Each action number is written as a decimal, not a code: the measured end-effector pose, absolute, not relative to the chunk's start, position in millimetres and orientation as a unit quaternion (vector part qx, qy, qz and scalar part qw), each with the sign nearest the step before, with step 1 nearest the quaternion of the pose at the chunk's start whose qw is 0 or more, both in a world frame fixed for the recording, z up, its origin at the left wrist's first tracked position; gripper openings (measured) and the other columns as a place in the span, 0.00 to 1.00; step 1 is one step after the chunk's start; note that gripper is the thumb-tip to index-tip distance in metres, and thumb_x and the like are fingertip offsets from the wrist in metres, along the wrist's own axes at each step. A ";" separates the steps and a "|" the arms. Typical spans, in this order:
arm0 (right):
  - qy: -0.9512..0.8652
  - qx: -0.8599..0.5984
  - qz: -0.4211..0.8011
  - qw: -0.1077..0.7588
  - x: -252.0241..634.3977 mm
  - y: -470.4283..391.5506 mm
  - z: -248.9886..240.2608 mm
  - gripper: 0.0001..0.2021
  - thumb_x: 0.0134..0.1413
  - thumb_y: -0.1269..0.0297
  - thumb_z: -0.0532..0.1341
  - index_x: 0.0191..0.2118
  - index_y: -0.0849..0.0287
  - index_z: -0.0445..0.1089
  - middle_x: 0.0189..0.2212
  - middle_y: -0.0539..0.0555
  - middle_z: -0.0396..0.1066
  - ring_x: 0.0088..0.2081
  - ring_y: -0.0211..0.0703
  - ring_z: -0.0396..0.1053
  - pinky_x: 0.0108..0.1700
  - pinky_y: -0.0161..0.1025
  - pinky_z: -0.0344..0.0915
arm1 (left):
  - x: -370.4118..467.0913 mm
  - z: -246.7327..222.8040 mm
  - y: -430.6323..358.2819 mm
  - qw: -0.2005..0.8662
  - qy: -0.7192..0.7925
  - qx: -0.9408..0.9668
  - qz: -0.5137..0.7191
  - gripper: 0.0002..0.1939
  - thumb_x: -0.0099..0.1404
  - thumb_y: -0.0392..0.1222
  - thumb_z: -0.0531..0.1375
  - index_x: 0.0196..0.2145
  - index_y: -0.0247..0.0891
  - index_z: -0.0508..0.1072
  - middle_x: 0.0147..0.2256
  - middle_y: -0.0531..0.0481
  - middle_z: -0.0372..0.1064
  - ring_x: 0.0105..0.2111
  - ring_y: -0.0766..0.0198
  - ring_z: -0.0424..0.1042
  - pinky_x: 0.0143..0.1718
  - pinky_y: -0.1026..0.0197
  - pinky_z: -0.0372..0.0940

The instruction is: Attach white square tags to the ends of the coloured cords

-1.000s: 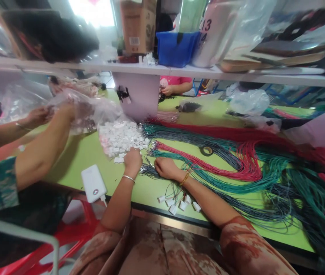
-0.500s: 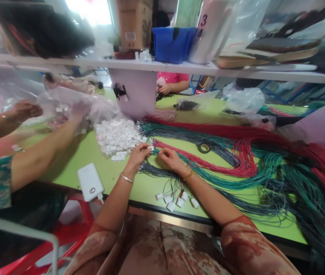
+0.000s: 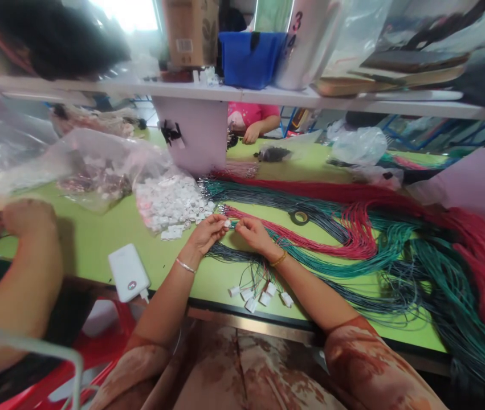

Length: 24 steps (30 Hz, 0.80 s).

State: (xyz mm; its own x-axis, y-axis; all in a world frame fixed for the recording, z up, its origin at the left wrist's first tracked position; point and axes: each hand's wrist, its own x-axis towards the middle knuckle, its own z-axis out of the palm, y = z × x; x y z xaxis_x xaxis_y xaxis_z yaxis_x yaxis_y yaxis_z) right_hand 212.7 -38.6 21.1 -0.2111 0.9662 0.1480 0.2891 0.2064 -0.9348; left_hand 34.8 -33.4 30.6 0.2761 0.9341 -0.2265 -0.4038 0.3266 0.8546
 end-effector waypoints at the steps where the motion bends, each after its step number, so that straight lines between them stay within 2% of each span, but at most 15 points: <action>1: -0.660 -0.476 0.416 0.405 213.2 -38.6 21.6 0.11 0.48 0.57 0.56 0.24 0.60 0.63 0.21 0.48 0.62 0.25 0.34 0.55 0.28 0.33 0.54 | 34.6 29.6 -33.1 0.722 0.376 0.347 0.466 0.13 0.50 0.36 0.70 0.32 0.34 0.72 0.27 0.51 0.71 0.26 0.71 0.70 0.29 0.69 0.65; 11: -0.685 -0.471 0.404 0.381 215.5 -40.1 30.7 0.09 0.47 0.61 0.55 0.23 0.60 0.63 0.20 0.47 0.60 0.24 0.34 0.55 0.27 0.32 0.53 | 34.9 28.0 -33.3 0.727 0.374 0.358 0.452 0.14 0.49 0.37 0.70 0.34 0.32 0.73 0.29 0.50 0.72 0.26 0.72 0.69 0.30 0.69 0.64; 16: -0.681 -0.476 0.405 0.381 214.3 -40.6 29.9 0.11 0.48 0.59 0.55 0.23 0.60 0.62 0.20 0.47 0.60 0.24 0.34 0.55 0.27 0.33 0.52 | 41.8 27.5 -35.9 0.682 0.402 0.399 0.463 0.18 0.45 0.41 0.72 0.32 0.32 0.74 0.25 0.52 0.71 0.24 0.71 0.68 0.28 0.68 0.62; 21: -0.705 -0.480 0.340 0.396 211.0 -42.9 24.1 0.11 0.51 0.58 0.56 0.25 0.60 0.63 0.20 0.47 0.60 0.23 0.34 0.54 0.27 0.33 0.51 | 50.2 27.2 -39.1 0.649 0.440 0.380 0.491 0.17 0.43 0.40 0.72 0.29 0.33 0.73 0.24 0.53 0.70 0.23 0.72 0.67 0.28 0.67 0.62; 24: -0.691 -0.489 0.371 0.382 209.7 -39.5 19.6 0.13 0.52 0.56 0.55 0.24 0.60 0.63 0.20 0.47 0.60 0.23 0.34 0.54 0.27 0.33 0.51 | 54.4 27.4 -41.1 0.630 0.450 0.385 0.502 0.15 0.44 0.40 0.71 0.29 0.33 0.72 0.23 0.53 0.70 0.22 0.72 0.67 0.27 0.67 0.62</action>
State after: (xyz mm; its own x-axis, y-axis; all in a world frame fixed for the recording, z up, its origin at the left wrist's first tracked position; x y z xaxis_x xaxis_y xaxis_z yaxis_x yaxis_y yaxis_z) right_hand 209.7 -39.5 19.6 -0.2295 0.9594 0.1639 0.3927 0.2453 -0.8863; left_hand 54.4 -41.1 27.4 0.0906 0.9793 -0.1813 -0.2869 0.1999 0.9369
